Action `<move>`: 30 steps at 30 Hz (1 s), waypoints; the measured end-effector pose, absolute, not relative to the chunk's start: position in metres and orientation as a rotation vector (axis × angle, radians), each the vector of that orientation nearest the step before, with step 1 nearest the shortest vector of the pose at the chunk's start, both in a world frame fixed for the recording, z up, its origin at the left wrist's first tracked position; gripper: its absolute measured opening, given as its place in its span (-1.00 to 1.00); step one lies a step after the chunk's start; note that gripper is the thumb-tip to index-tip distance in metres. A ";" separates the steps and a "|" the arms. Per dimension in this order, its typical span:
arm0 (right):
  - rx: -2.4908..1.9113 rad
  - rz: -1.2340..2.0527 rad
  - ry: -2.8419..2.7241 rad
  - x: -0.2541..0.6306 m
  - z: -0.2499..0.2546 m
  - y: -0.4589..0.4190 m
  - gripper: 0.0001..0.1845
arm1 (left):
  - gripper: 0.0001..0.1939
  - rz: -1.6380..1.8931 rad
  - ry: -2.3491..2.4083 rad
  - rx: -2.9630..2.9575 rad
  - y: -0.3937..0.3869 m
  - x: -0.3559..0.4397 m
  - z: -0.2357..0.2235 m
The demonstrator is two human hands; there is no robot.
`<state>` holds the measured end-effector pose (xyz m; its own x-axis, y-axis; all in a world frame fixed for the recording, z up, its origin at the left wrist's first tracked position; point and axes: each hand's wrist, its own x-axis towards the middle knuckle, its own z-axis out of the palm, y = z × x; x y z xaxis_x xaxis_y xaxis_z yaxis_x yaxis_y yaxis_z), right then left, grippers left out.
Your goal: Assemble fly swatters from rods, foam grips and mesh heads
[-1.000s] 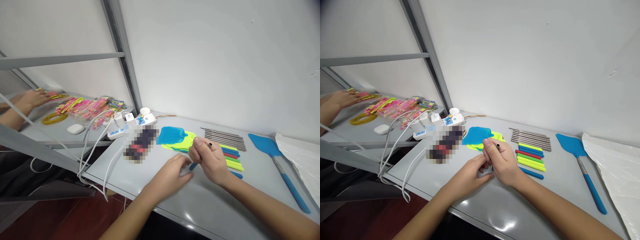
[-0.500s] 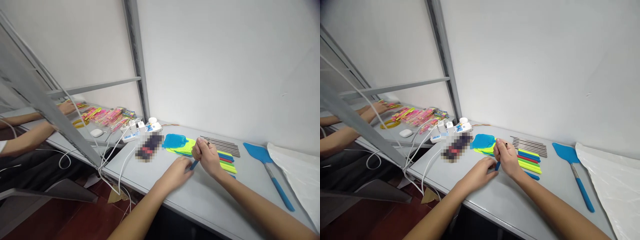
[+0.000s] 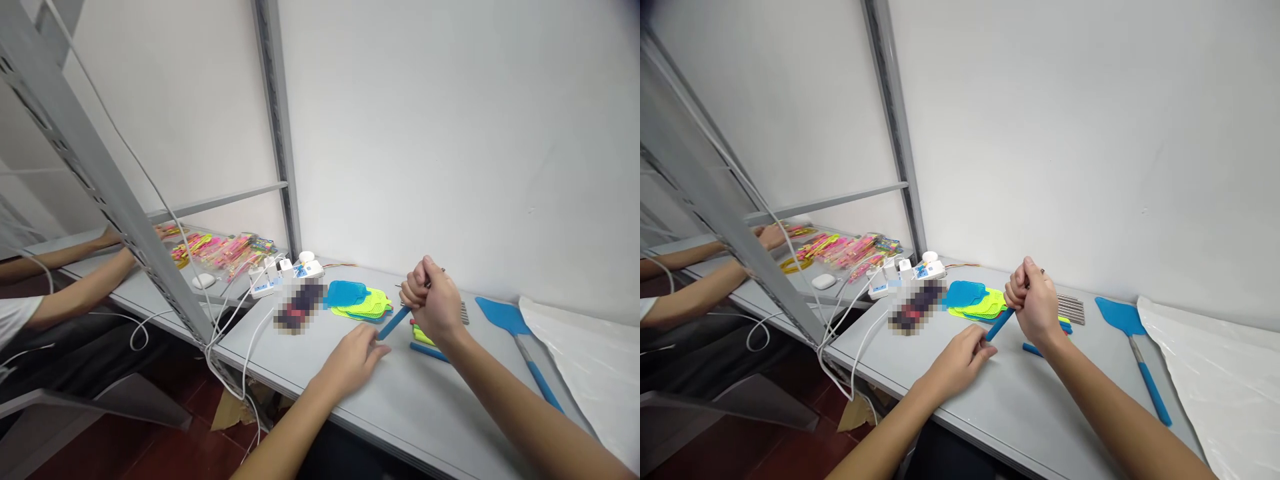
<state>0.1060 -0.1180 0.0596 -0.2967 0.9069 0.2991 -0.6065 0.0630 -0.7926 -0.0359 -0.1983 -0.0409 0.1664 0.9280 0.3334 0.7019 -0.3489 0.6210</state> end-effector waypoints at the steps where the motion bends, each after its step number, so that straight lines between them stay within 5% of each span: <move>1: -0.396 1.572 -1.060 0.107 0.062 -0.118 -0.57 | -0.79 0.986 1.568 2.131 -0.200 -0.036 -0.040; 20: -0.569 1.732 -0.900 0.107 0.043 -0.095 -0.65 | -0.71 0.832 1.535 2.529 -0.200 -0.037 -0.049; 30: -0.556 1.886 -0.973 0.090 0.036 -0.114 -0.60 | -0.63 1.110 1.031 1.276 -0.193 -0.021 -0.014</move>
<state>0.0897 -0.1138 0.0356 -0.4816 0.8763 0.0155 -0.5203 -0.2716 -0.8096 -0.0210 -0.1930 -0.0137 0.1824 0.9828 0.0275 -0.0450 -0.0196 0.9988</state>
